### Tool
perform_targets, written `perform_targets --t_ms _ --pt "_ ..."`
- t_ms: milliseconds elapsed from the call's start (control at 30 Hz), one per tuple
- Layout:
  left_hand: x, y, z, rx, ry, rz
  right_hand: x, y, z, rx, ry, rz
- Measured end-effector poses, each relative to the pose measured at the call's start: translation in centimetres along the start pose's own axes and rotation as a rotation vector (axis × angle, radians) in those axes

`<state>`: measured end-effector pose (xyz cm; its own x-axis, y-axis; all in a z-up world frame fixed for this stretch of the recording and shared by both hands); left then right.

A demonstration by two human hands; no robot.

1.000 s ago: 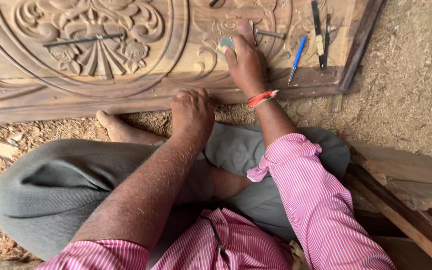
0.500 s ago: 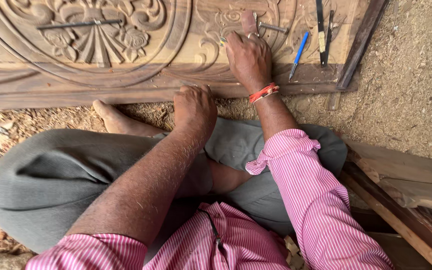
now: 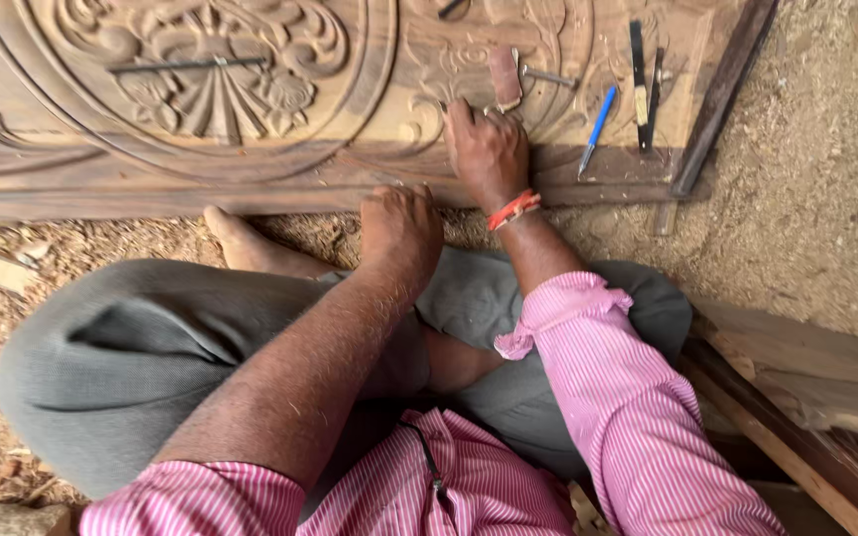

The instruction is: The person sits on the floor and carves a decorative floral pattern into a large wooden panel. They use a chisel and a mallet to shape the wood, then switch to a sanding block to smooth the surface. Finally, they use a blue pen to mark specific areas on the carving.

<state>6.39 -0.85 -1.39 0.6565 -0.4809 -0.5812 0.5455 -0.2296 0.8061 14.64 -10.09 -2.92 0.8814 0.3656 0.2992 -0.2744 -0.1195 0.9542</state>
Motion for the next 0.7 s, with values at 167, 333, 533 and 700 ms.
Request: perform_targets --t_ms 167,333,533,700 --pt "0.1 -0.2 0.1 -0.06 -0.01 -0.13 0.2 -0.5 2.0 0.05 -0.124 -0.117" --pt "0.6 -0.3 0.5 -0.057 -0.037 -0.097 2.1 0.9 2.1 0.259 -0.264 -0.021" --pt "0.8 -0.6 0.5 -0.145 0.005 -0.013 4.2 -2.5 3.1 0.412 -0.256 -0.02" --pt "1.0 -0.8 0.6 -0.138 -0.004 0.004 3.2 -2.6 2.1 0.128 -0.27 -0.082"
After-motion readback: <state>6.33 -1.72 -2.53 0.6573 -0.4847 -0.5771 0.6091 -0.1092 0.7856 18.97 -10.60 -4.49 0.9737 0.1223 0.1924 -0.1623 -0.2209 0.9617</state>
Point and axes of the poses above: each hand's wrist, its own x-axis towards the middle knuckle, its own y-axis out of the back of the hand, z = x × y, the point moved 9 cm from there along x, towards the middle knuckle, and after that the axes turned 2 degrees about z, right-handed, at the moved point
